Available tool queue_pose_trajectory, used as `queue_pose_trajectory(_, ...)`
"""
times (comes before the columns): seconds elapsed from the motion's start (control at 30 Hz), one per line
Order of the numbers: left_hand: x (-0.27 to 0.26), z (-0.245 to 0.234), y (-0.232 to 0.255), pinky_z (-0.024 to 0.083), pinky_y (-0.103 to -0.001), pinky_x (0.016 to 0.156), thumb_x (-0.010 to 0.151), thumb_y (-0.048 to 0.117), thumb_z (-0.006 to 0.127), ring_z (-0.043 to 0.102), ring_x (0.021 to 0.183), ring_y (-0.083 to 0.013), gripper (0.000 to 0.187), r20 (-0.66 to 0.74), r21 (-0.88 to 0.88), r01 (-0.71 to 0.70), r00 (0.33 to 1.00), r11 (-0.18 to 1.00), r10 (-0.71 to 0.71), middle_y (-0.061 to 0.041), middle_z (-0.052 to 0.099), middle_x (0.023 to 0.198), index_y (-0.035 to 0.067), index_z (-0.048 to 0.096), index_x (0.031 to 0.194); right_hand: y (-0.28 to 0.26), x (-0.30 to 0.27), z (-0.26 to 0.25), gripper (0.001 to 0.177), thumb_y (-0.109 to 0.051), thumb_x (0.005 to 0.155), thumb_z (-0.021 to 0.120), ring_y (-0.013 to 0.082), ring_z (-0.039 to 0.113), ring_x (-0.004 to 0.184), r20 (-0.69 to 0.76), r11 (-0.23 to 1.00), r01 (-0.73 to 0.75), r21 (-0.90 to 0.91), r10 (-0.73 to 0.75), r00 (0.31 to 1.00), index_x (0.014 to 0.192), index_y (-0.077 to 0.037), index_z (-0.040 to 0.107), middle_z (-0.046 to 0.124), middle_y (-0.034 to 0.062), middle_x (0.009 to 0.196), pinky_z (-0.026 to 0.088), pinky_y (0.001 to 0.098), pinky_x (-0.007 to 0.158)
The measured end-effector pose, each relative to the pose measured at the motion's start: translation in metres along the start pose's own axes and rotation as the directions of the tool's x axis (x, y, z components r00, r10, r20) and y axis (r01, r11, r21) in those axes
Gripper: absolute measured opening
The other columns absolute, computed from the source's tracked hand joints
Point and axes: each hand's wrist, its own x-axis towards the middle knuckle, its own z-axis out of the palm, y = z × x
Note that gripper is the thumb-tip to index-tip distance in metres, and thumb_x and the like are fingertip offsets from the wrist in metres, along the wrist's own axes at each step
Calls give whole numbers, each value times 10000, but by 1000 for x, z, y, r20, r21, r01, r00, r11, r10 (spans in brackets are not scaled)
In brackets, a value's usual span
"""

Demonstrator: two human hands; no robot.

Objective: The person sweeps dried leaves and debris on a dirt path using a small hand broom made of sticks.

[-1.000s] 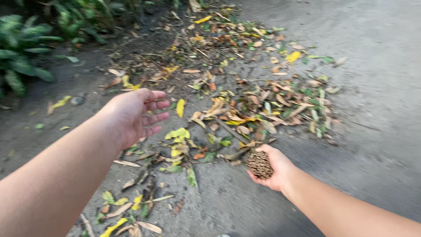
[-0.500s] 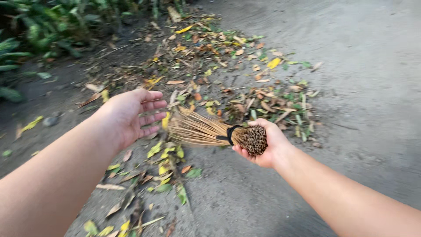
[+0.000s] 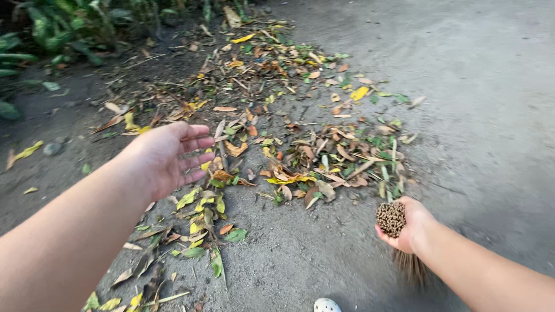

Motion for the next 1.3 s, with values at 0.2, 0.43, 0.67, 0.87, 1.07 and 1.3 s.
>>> queue_pose_trajectory(0.2,-6,5,-5,486,-419,921,1021,272,457,652,1064,-183,260,-73,-59,9,997,998,-13,33,691,1113,189,656,1167,19,2,75,165,-300,915,636,254,653,859,338,977,-66,-202,133,932,960,-141,622,651,64,912,603,464,741)
queue_pose_trajectory(0.43,-19,14,-6,503,-430,926,1018,265,458,663,1049,-180,257,-170,-71,11,985,997,-23,34,703,1105,181,656,1159,-2,-24,139,401,-373,815,619,344,687,791,672,967,-131,-221,248,698,1050,-52,675,686,177,932,599,377,604)
queue_pose_trajectory(0.67,1,46,13,496,-425,940,1025,267,456,648,1043,-176,251,-97,-58,-7,995,998,1,38,680,1062,192,656,1158,-42,-59,125,457,-378,796,613,354,692,768,673,976,-38,-216,177,718,1076,-22,675,708,191,924,571,358,553)
queue_pose_trajectory(0.87,14,97,27,469,-431,946,1037,298,467,627,1033,-172,251,32,14,-7,999,1000,7,36,668,1063,186,650,1167,-38,-61,78,339,-330,868,610,324,653,800,414,1000,26,7,-26,910,1038,-37,610,668,183,936,573,416,604)
queue_pose_trajectory(1.07,21,121,41,480,-416,963,1037,268,409,651,1060,-167,317,80,61,-20,997,998,15,29,687,1117,180,669,1196,-48,-26,22,182,-284,953,552,257,639,859,44,988,87,126,-93,995,1037,-123,559,657,115,965,583,470,741)
queue_pose_trajectory(1.3,38,105,38,478,-420,956,1030,279,486,645,1041,-164,242,91,38,5,996,999,-8,36,689,1110,167,641,1178,-47,20,-4,194,-319,964,533,231,640,847,-29,998,10,64,-9,1000,963,-141,611,668,70,907,586,443,741)
